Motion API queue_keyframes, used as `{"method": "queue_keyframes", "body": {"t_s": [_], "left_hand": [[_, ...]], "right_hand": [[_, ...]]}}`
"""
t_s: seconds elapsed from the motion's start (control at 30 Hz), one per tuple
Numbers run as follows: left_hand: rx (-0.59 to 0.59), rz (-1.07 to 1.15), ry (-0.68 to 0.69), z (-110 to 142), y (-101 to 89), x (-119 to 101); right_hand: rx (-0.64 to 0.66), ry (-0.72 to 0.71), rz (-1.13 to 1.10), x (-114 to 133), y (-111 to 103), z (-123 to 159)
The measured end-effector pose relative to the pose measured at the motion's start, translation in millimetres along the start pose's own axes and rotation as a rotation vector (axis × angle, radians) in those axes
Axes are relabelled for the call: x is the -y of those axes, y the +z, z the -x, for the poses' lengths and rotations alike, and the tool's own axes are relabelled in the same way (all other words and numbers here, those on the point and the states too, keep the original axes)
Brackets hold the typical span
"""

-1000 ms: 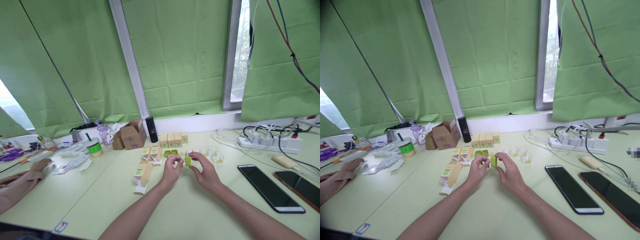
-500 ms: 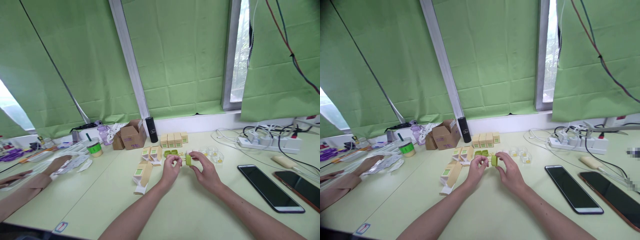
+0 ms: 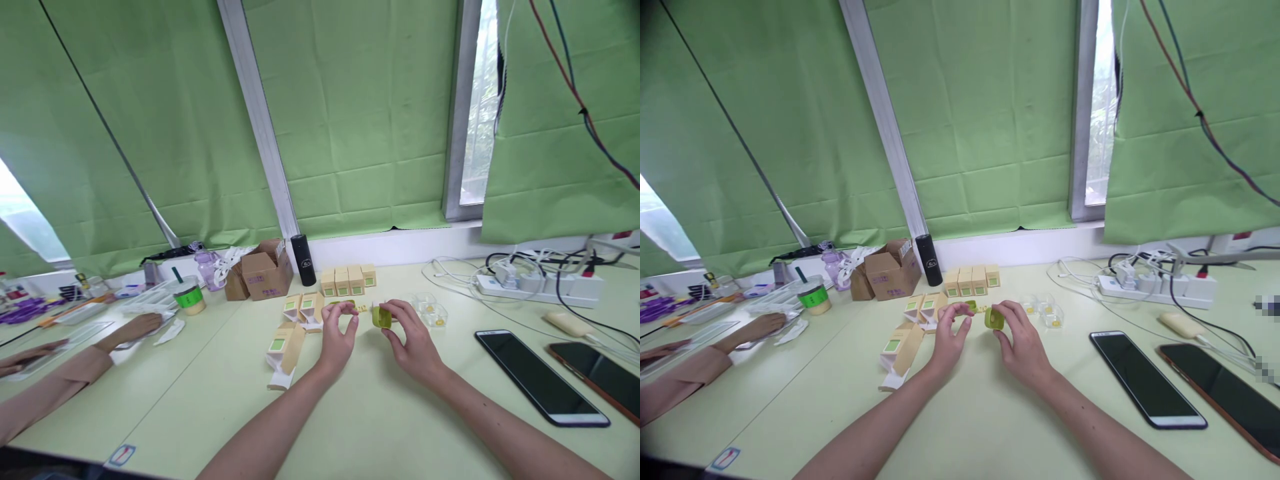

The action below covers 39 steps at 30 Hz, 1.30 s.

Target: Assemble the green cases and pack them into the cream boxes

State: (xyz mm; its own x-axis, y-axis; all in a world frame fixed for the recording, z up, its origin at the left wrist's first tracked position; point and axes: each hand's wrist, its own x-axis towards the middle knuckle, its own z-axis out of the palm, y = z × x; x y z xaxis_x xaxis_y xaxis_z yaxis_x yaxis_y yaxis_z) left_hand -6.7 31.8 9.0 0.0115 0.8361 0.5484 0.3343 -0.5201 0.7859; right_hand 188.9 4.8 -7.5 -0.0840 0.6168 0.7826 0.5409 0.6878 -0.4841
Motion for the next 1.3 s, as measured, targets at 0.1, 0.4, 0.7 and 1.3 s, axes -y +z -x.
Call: {"method": "queue_keyframes", "body": {"t_s": [0.1, 0.4, 0.7, 1.3], "left_hand": [[0.101, -0.016, 0.105, 5.7, -1.2, -7.4], [0.229, -0.125, 0.229, 8.5, -2.0, -12.3], [0.199, -0.135, 0.238, 10.1, -0.1, -10.8], [0.146, -0.185, 0.348, 11.7, -0.1, -9.6]], "right_hand": [[0.012, -0.041, 0.038, 0.8, 0.1, 0.1], [0.02, -0.226, 0.086, -1.6, 1.3, 0.8], [0.033, -0.305, 0.129, 1.3, -1.7, -2.1], [0.092, -0.327, 0.166, 4.7, 0.4, -5.7]]}}
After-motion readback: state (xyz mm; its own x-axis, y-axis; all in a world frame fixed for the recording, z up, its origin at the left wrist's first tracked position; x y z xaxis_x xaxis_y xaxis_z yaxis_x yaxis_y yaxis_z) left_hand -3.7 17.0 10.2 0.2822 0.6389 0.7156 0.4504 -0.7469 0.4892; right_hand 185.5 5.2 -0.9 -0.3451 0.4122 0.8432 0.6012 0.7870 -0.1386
